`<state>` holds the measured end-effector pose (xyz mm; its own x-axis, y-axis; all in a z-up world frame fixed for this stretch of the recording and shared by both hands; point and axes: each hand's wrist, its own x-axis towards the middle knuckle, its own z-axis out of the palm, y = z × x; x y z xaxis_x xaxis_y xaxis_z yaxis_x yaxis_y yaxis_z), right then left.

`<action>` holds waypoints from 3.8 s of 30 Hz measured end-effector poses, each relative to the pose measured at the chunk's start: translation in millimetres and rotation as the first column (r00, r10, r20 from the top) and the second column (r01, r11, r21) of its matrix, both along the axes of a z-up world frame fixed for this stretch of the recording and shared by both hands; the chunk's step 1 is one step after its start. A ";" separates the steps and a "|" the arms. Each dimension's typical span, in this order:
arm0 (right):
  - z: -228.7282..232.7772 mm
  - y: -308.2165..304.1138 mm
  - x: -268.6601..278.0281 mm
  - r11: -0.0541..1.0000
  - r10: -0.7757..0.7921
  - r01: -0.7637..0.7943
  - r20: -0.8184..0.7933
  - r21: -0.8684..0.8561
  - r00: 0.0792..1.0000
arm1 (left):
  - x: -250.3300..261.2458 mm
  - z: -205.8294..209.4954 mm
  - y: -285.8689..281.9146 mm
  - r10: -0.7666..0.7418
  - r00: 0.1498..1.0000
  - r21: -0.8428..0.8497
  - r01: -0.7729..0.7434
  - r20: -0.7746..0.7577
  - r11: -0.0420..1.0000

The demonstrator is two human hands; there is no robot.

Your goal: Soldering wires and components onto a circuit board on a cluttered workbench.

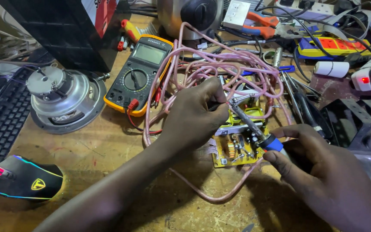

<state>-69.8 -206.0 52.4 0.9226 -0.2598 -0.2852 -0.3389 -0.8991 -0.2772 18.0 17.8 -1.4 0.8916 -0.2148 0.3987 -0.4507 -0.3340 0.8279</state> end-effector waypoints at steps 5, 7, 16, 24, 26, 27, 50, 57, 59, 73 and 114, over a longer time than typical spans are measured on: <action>4.1 3.4 1.0 1.000 -0.015 0.015 -0.028 0.002 0.999 | 3.2 -4.8 -0.3 0.000 0.999 0.002 0.000 0.047 1.000; 1.4 -0.3 0.8 0.999 0.031 -0.031 0.000 -0.031 1.000 | 3.0 -4.3 -0.4 0.007 0.999 0.010 -0.007 0.047 1.000; 3.5 -2.1 3.3 0.993 0.013 -0.022 -0.079 -0.118 0.997 | 2.0 -4.3 0.2 -0.023 0.999 -0.018 0.023 0.047 1.000; -7.6 -20.6 2.2 0.943 0.304 -0.283 0.106 -0.177 0.947 | 3.3 -3.5 2.3 -0.034 0.998 0.008 0.035 -0.053 0.999; -4.9 -18.5 2.6 0.943 0.304 -0.283 0.110 -0.176 0.946 | 4.6 -5.3 2.7 -0.045 0.998 -0.003 0.045 -0.043 0.999; -3.8 -17.8 2.5 0.943 0.306 -0.284 0.113 -0.176 0.945 | 5.2 -6.5 2.5 -0.055 0.998 -0.015 0.054 -0.035 0.998; 13.9 -7.9 5.1 0.963 0.157 -0.179 -0.120 -0.200 0.980 | 4.7 0.9 6.0 -0.134 0.991 -0.061 0.135 0.029 0.989; 6.3 -9.6 0.8 0.978 0.143 -0.149 -0.049 -0.148 0.989 | 3.7 2.0 5.8 -0.129 0.992 -0.087 0.129 0.006 0.988; 6.0 -8.3 0.0 0.983 0.133 -0.139 -0.055 -0.124 0.990 | 3.4 1.7 4.8 -0.129 0.992 -0.098 0.127 -0.008 0.987; -3.8 -13.6 -9.6 0.937 0.264 -0.247 0.041 -0.247 0.964 | 2.3 1.7 5.1 -0.154 0.988 -0.088 0.151 -0.020 0.985; -17.7 -45.1 1.4 0.937 -0.093 -0.019 0.300 0.350 0.949 | -8.5 14.4 1.3 -0.285 0.953 -0.159 0.299 0.105 0.941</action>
<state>-68.4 -251.1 34.6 0.9702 -0.2327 -0.0676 -0.2180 -0.7168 -0.6623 9.5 19.1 13.0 0.7638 -0.3830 0.5195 -0.5738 -0.0342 0.8183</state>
